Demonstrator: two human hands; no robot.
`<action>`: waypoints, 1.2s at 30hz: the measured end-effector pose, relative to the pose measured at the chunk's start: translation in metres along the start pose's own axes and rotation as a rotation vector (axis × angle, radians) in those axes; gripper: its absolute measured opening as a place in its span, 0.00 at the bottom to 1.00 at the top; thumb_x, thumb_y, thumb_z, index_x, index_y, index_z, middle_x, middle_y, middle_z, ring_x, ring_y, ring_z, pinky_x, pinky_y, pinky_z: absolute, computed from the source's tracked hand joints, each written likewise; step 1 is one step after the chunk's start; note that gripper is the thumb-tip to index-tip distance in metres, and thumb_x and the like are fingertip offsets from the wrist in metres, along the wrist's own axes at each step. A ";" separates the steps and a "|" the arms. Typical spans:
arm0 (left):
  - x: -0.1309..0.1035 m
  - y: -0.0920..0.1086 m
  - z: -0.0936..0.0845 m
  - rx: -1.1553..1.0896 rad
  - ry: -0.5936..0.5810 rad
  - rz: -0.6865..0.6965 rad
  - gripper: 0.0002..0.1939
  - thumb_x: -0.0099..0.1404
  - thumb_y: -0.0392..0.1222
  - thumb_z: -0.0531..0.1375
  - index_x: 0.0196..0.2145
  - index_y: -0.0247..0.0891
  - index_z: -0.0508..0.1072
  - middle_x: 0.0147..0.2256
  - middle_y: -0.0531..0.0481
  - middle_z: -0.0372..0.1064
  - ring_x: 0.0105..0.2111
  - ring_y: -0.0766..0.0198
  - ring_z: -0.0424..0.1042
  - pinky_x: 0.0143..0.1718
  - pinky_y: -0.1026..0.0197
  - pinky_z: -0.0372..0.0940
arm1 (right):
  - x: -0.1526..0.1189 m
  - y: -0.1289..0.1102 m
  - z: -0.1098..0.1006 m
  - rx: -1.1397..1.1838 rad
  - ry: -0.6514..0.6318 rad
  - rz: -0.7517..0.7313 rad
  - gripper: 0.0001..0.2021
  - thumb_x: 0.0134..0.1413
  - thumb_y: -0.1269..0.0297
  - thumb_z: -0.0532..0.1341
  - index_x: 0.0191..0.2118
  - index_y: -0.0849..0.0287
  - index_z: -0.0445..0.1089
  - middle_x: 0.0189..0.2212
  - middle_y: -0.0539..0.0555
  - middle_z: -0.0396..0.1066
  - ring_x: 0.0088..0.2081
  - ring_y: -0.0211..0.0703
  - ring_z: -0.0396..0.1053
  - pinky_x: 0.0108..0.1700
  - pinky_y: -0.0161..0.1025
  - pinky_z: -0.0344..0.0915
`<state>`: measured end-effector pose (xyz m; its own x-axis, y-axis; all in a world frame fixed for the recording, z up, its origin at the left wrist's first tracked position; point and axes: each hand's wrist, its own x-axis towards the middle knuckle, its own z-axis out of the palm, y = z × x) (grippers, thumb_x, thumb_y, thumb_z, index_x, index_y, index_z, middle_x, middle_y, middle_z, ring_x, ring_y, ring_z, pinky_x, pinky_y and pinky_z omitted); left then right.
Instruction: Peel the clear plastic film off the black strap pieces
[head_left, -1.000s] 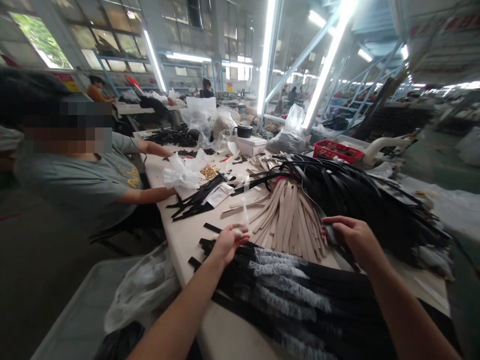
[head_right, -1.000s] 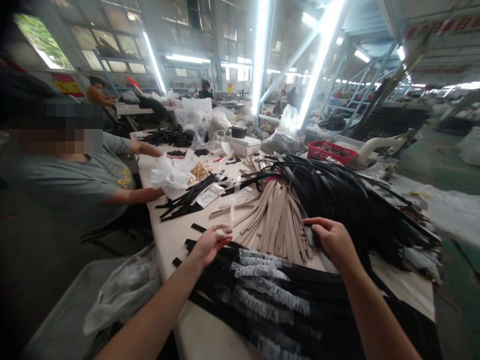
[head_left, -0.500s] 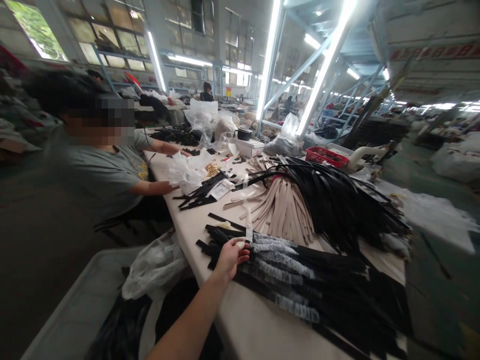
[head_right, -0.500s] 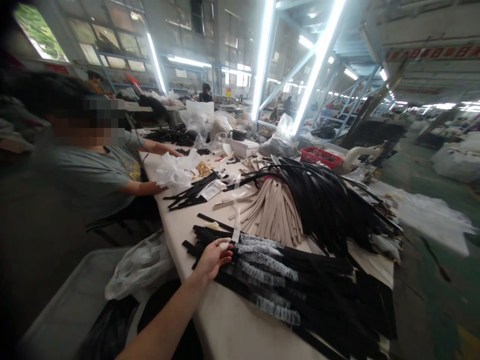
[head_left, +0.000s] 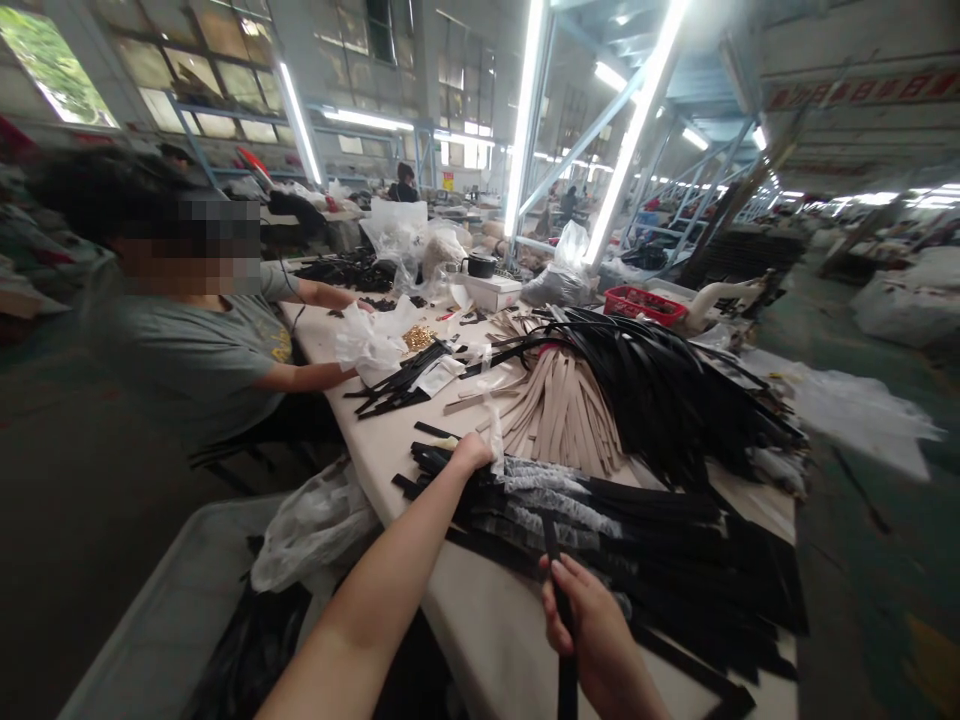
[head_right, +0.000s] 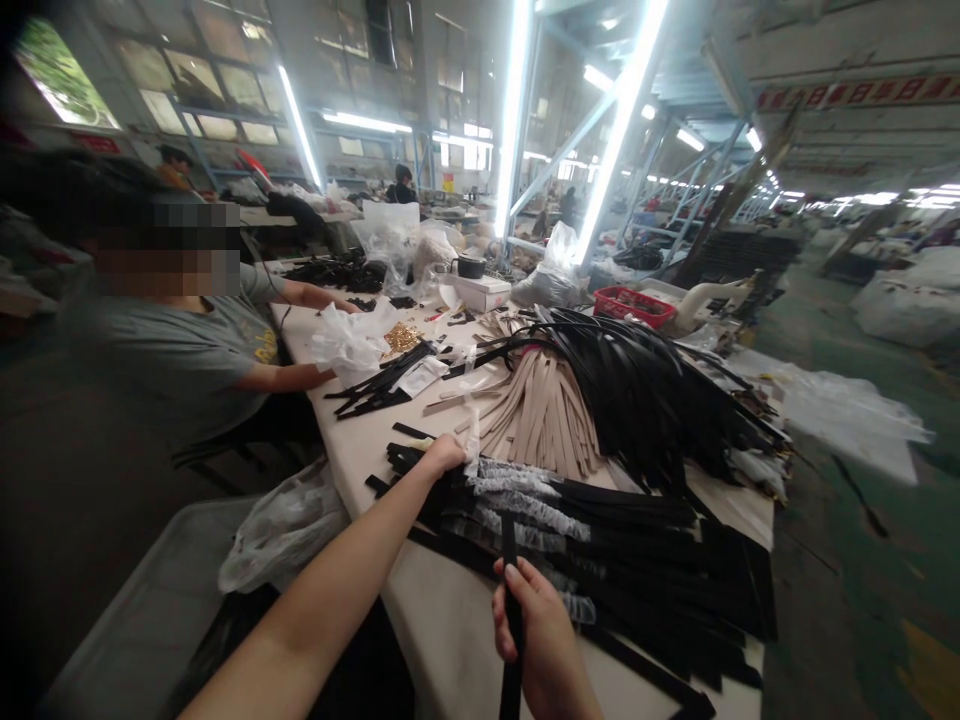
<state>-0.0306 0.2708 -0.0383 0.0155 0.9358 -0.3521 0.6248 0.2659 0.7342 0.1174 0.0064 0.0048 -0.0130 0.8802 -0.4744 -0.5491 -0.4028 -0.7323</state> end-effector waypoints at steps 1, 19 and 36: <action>0.000 0.000 0.000 -0.066 -0.020 -0.010 0.14 0.66 0.46 0.62 0.44 0.33 0.73 0.43 0.45 0.72 0.41 0.58 0.73 0.42 0.54 0.70 | 0.003 0.009 -0.005 -0.008 -0.003 0.004 0.20 0.53 0.51 0.66 0.42 0.62 0.68 0.20 0.46 0.67 0.12 0.26 0.53 0.15 0.27 0.45; -0.177 -0.035 0.049 -1.105 -0.287 -0.079 0.17 0.54 0.47 0.68 0.37 0.32 0.78 0.25 0.49 0.71 0.19 0.71 0.64 0.21 0.66 0.57 | 0.047 0.028 0.003 -0.400 0.221 -0.228 0.21 0.47 0.48 0.68 0.33 0.64 0.72 0.17 0.46 0.64 0.14 0.28 0.54 0.14 0.28 0.47; -0.176 -0.022 0.067 -1.234 -0.158 -0.226 0.19 0.47 0.49 0.74 0.31 0.33 0.77 0.28 0.49 0.73 0.23 0.70 0.67 0.23 0.67 0.59 | -0.012 0.041 -0.009 -0.448 -0.057 -0.117 0.23 0.62 0.41 0.51 0.39 0.59 0.63 0.16 0.44 0.66 0.09 0.32 0.60 0.11 0.26 0.49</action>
<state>0.0054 0.0848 -0.0312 0.1498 0.8262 -0.5432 -0.5154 0.5341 0.6702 0.1021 -0.0231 -0.0238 -0.0250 0.9334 -0.3580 -0.1349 -0.3580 -0.9239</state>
